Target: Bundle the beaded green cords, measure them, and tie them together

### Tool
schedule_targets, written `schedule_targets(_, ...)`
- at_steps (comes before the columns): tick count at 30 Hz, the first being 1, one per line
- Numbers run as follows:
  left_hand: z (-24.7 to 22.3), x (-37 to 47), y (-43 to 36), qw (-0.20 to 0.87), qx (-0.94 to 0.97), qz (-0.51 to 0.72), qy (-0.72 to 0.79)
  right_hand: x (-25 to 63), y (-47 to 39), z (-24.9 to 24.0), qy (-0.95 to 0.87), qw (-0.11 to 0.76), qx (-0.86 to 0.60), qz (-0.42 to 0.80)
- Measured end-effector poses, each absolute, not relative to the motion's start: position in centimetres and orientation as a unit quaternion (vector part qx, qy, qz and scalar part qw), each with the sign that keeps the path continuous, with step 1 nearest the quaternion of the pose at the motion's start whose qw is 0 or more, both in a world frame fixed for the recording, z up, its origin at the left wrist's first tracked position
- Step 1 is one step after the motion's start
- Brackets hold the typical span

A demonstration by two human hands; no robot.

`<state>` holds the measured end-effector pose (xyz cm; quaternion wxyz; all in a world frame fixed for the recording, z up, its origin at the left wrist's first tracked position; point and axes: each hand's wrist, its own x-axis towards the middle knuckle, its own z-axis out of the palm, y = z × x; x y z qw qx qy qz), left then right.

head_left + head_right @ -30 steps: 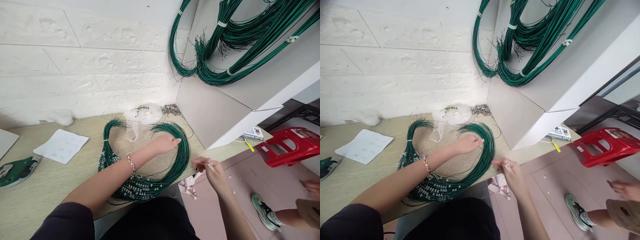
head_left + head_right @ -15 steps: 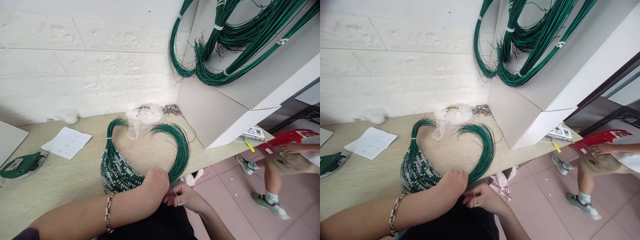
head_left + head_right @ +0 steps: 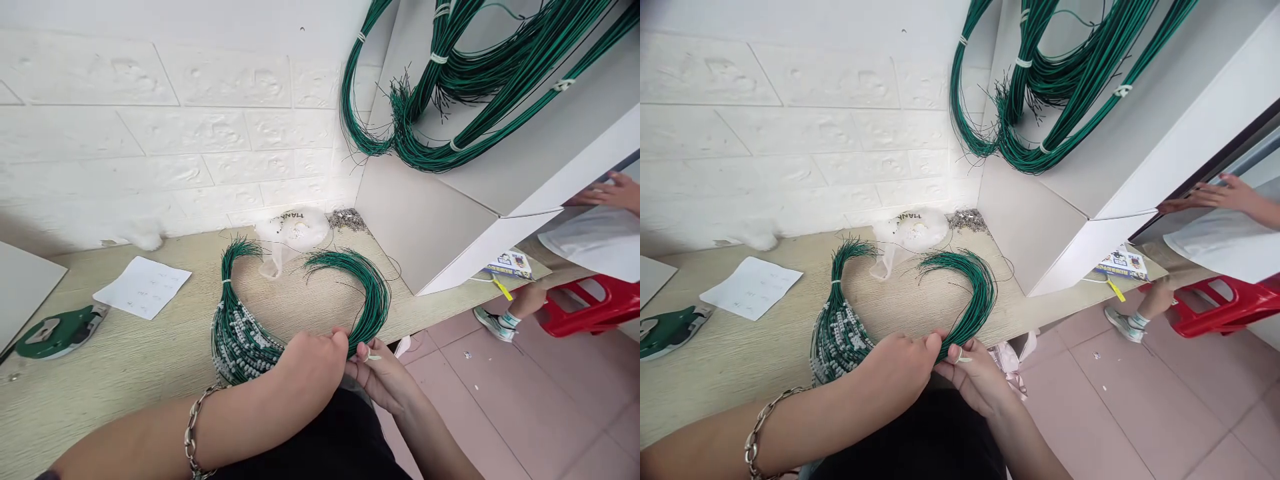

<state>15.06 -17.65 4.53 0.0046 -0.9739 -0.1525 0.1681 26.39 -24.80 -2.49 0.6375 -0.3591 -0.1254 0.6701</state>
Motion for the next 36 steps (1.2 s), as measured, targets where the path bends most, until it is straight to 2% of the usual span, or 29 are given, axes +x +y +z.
schedule_targets(9, 3.6, 14.4, -17.5, -0.011, -0.982, 0.134, -0.134, 30.1, -22.4, -1.8, -0.029, 0.704, -0.325, 0.631)
schedule_targets(14, 2.9, 14.3, -17.6, -0.023, -0.977, 0.153, -0.145, 32.5, -20.3, -1.7, -0.014, 0.701, -0.271, 0.659)
schedule_targets(24, 1.7, 14.4, -17.4, 0.001, -0.975, 0.172, -0.139, 36.1, -16.5, -1.8, -0.008, 0.665, -0.283, 0.691)
schedule_targets(32, -0.2, 14.2, -17.1, -0.014, -0.976, 0.157, -0.152, 36.1, -15.1, -1.4, -0.127, 0.614, -0.419, 0.657)
schedule_targets(36, 0.8, 14.4, -16.3, -0.032, -0.977, 0.156, -0.141, 36.1, -14.9, -1.4, -0.172, 0.605, -0.478, 0.613)
